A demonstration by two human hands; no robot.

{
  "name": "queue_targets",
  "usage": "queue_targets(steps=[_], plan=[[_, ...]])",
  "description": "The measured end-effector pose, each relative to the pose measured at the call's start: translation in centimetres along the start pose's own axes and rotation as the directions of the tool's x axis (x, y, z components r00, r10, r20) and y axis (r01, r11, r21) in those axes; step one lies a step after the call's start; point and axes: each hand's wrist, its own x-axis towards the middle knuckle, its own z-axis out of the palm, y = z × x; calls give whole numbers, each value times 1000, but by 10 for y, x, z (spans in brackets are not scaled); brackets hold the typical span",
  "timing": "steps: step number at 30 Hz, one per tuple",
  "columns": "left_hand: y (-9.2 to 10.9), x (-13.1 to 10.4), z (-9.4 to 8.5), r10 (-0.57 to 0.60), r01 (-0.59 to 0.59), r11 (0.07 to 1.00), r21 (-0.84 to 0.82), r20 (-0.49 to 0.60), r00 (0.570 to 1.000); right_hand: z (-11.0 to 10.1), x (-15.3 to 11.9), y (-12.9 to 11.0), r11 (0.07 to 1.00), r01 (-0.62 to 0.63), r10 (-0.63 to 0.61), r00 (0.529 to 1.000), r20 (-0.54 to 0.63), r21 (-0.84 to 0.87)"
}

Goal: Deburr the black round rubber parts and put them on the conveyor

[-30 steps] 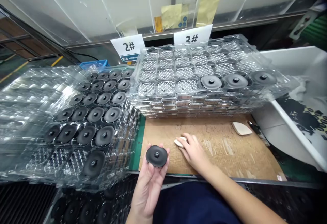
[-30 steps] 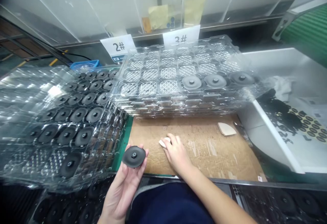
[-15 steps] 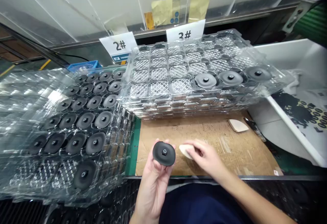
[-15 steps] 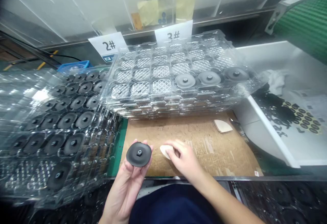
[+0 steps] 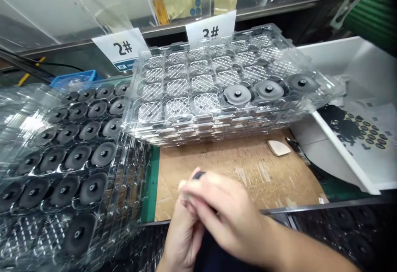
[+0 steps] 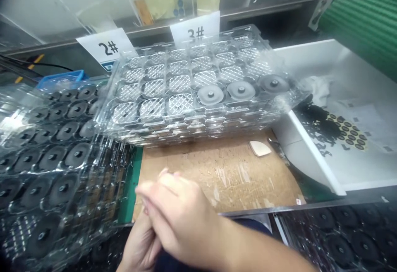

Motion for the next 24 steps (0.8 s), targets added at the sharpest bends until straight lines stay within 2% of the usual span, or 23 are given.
queue_targets(steps=[3,4,7,9,11,13,15,17,18,20,21,23,24], plan=[[2,2,-1,-7,7,1000,-2,0,1000,-2,-2,1,993,-90,76,982,174,72],[3,3,0,-3,3,1000,4,3,1000,-2,-1,1,991,-117,104,979,174,66],[4,5,6,-3,3,1000,28,-6,1000,-2,3,2,997,-73,73,997,-12,12],[6,5,9,-28,30,999,31,-38,999,-3,4,2,1000,-4,6,998,-57,29],[8,4,9,-58,60,998,23,-58,997,-7,3,2,995,-24,18,998,62,99],[7,5,9,-76,76,997,17,-45,996,-9,4,3,986,-121,101,980,173,114],[5,6,9,-69,69,998,11,-22,997,-7,7,5,988,-143,137,985,104,56],[3,8,11,-70,70,998,-2,-20,997,-4,10,6,999,-50,49,998,-46,-2],[4,7,12,-87,87,996,-9,-24,996,-4,9,6,1000,12,-12,997,-77,-2],[6,6,12,-121,121,992,-21,-18,992,-11,3,6,996,74,-75,997,10,51],[8,5,11,-133,133,991,-23,-1,991,-16,-1,5,996,46,-54,994,94,75],[9,4,10,-124,125,992,-25,44,991,-30,-10,5,997,-72,64,981,183,36],[9,4,10,-108,110,993,-31,64,992,-37,-12,5,992,-120,123,980,159,-29]])
